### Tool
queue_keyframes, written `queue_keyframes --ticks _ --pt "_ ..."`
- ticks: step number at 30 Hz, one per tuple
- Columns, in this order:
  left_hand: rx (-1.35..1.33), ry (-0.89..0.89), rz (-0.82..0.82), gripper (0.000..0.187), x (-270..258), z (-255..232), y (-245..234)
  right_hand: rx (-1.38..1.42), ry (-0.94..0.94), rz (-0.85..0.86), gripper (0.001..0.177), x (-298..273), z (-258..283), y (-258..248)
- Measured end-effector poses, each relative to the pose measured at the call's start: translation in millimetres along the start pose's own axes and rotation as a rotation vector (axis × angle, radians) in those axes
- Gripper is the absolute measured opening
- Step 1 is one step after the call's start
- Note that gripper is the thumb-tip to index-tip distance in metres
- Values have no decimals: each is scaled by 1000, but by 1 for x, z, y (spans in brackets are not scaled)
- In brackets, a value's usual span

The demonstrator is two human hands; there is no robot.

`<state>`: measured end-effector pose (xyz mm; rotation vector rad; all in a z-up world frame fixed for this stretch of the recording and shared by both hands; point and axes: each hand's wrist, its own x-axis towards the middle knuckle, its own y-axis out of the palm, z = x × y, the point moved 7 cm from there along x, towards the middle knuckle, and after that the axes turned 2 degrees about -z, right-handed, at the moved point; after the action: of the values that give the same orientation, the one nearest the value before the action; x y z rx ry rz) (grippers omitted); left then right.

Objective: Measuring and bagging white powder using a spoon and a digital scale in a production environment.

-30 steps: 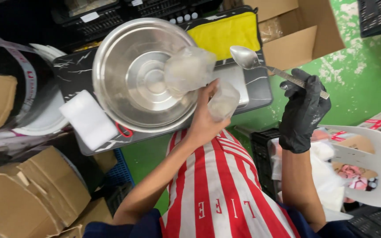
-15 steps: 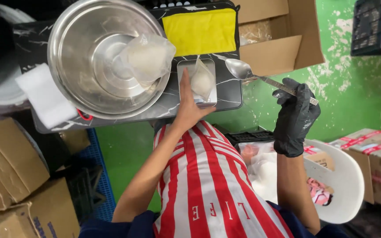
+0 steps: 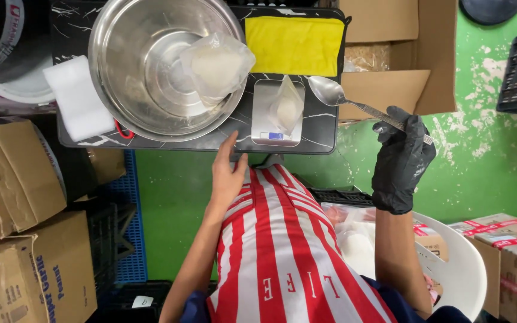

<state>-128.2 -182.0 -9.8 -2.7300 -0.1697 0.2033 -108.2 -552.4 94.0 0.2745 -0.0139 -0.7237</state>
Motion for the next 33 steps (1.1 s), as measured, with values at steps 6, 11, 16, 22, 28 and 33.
queue_keyframes --ticks 6,11,16,22,28,33 --pt "-96 98 213 83 41 -15 40 22 -24 -53 32 -6 4 -11" --pt "-47 333 440 147 72 -62 67 -6 -37 -113 28 -16 6 -27" --pt "-34 299 518 159 93 -65 97 -118 -67 -122 37 -24 14 -33" --pt "-112 389 324 136 92 -10 125 -217 -130 -131 45 -42 23 -12" --pt "-98 412 84 106 81 6 131 -337 -186 -254 50 -75 45 -2" --pt "-116 336 1 98 84 12 139 -277 -166 -306 48 -88 41 -24"
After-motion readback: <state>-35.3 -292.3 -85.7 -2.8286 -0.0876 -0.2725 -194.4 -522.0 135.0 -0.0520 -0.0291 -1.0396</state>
